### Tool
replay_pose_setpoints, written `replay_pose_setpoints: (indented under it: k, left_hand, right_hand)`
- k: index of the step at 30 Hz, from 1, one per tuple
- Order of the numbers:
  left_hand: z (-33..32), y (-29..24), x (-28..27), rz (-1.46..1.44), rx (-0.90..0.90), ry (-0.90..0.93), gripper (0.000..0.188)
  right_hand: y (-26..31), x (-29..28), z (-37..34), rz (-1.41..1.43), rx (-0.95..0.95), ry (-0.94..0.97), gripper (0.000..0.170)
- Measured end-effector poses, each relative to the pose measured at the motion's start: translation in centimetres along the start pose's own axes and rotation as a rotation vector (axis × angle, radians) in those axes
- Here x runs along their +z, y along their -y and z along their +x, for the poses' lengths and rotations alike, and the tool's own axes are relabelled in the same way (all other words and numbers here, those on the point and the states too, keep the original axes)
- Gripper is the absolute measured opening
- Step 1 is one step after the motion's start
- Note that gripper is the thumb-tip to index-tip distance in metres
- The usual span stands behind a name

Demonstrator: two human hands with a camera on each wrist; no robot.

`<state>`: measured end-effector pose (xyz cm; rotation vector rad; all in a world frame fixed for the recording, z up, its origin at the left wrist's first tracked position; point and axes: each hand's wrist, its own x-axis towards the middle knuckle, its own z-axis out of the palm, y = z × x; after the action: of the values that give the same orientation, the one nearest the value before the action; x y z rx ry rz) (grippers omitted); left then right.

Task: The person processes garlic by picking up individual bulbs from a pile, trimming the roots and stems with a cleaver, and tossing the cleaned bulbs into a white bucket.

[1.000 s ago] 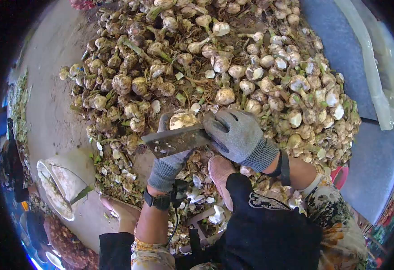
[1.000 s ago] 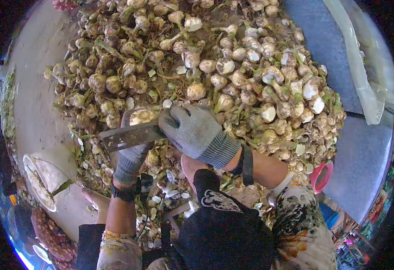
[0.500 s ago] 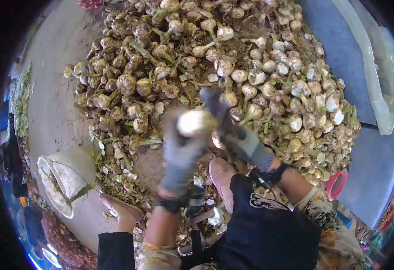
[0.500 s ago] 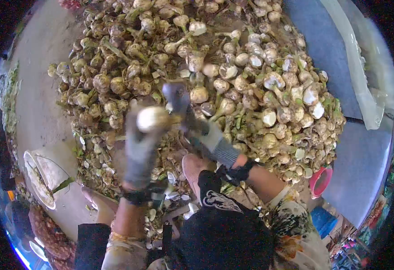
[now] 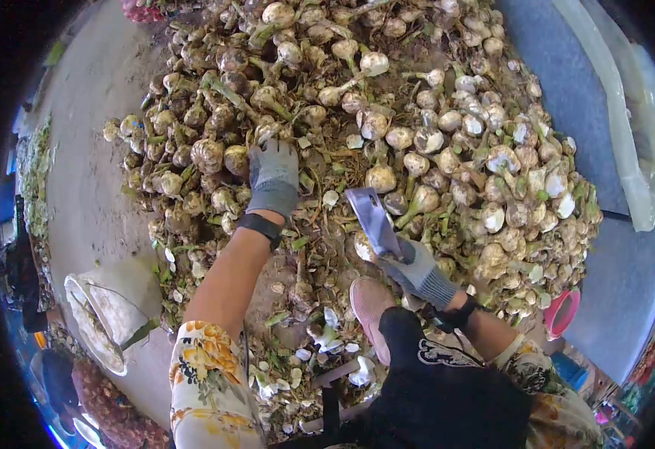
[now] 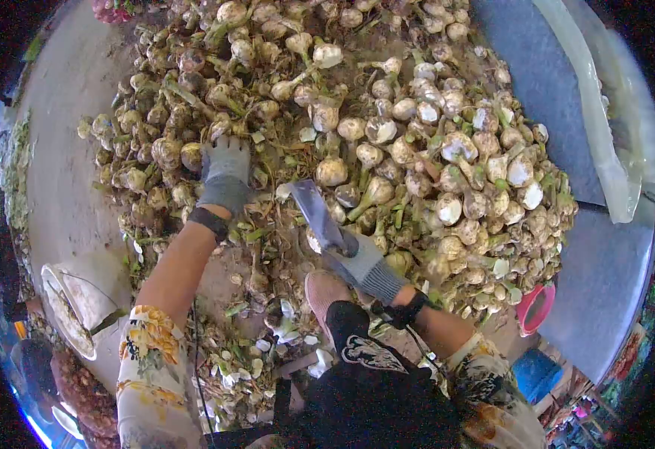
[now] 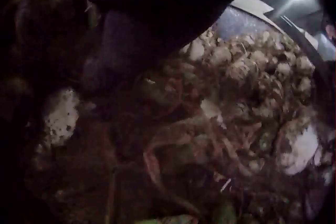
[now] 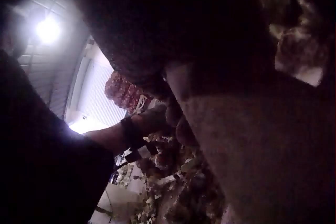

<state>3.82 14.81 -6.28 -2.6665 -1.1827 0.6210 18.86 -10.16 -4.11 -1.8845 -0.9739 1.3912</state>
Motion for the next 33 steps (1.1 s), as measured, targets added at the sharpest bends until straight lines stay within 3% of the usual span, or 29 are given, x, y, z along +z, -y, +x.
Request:
replay_pose_setpoints:
  k: [2, 5, 7, 8, 11, 15, 17, 19, 21, 23, 24, 27, 28, 29, 31, 32, 33]
  left_hand:
    - [-2.2, 0.4, -3.2, -0.211, -0.103, 0.033, 0.043]
    - [-7.4, 1.2, -1.6, -1.299, -0.032, -0.240, 0.062]
    - [-10.9, 0.8, -0.9, -1.921, -0.109, -0.131, 0.051]
    - [-12.5, 0.1, -1.9, -1.982, -0.127, -0.136, 0.050]
    - [-16.7, -0.4, -3.1, -2.035, -0.262, -0.026, 0.069]
    - [-18.2, -0.4, -1.2, -1.905, -0.184, -0.185, 0.081]
    - [-18.5, -0.8, -0.7, -1.913, -0.141, -0.257, 0.083]
    - [-18.8, -0.9, 0.2, -2.003, -0.197, -0.188, 0.082]
    - [-19.3, -1.2, -0.9, -2.012, -0.223, -0.141, 0.071]
    - [-19.4, -2.0, -3.1, -1.937, -0.225, -0.155, 0.066]
    - [-19.7, -2.8, -3.4, -2.006, -0.280, -0.210, 0.049]
    - [-21.1, -2.6, -5.3, -2.445, -0.466, -0.029, 0.039]
    - [-21.4, -0.7, -7.0, -2.338, -0.184, 0.095, 0.043]
    - [-21.1, -0.9, -5.0, -2.475, -0.260, 0.059, 0.048]
    - [-19.5, -1.1, -5.6, -2.257, -0.385, -0.065, 0.052]
    - [-18.7, -0.8, -2.5, -1.848, -0.271, -0.201, 0.056]
    - [-18.1, -0.3, -2.1, -1.906, -0.287, -0.221, 0.056]
  right_hand:
    - [0.0, 0.4, 0.9, -0.060, -0.137, -0.092, 0.045]
    - [3.5, 0.4, 1.1, -0.235, -0.304, -0.210, 0.040]
    - [6.2, 0.7, 1.9, -0.461, -0.467, -0.250, 0.036]
    - [8.4, 0.8, 1.5, -0.586, -0.611, -0.267, 0.034]
    - [9.7, 2.3, 1.5, -0.762, -0.868, -0.268, 0.036]
    - [10.0, 3.4, 0.8, -0.772, -0.964, -0.254, 0.041]
    - [9.8, 3.7, 0.5, -0.776, -0.932, -0.228, 0.043]
    - [9.2, 4.1, 0.9, -0.758, -0.873, -0.198, 0.044]
    - [7.5, 4.4, 1.7, -0.724, -0.779, -0.159, 0.043]
    - [6.7, 4.7, 1.7, -0.702, -0.821, -0.213, 0.039]
    - [5.9, 5.0, 1.0, -0.682, -0.814, -0.235, 0.037]
    - [3.6, 3.5, 3.4, -0.933, -0.200, -0.039, 0.033]
    - [3.8, 2.6, 3.1, -0.788, -0.212, -0.120, 0.032]
    - [4.2, 2.3, 1.9, -0.710, -0.337, -0.278, 0.038]
    - [5.4, 1.8, 0.8, -0.619, -0.457, -0.336, 0.043]
    - [5.9, 1.7, 0.8, -0.548, -0.465, -0.352, 0.044]
    - [6.3, 1.9, 0.7, -0.480, -0.468, -0.356, 0.045]
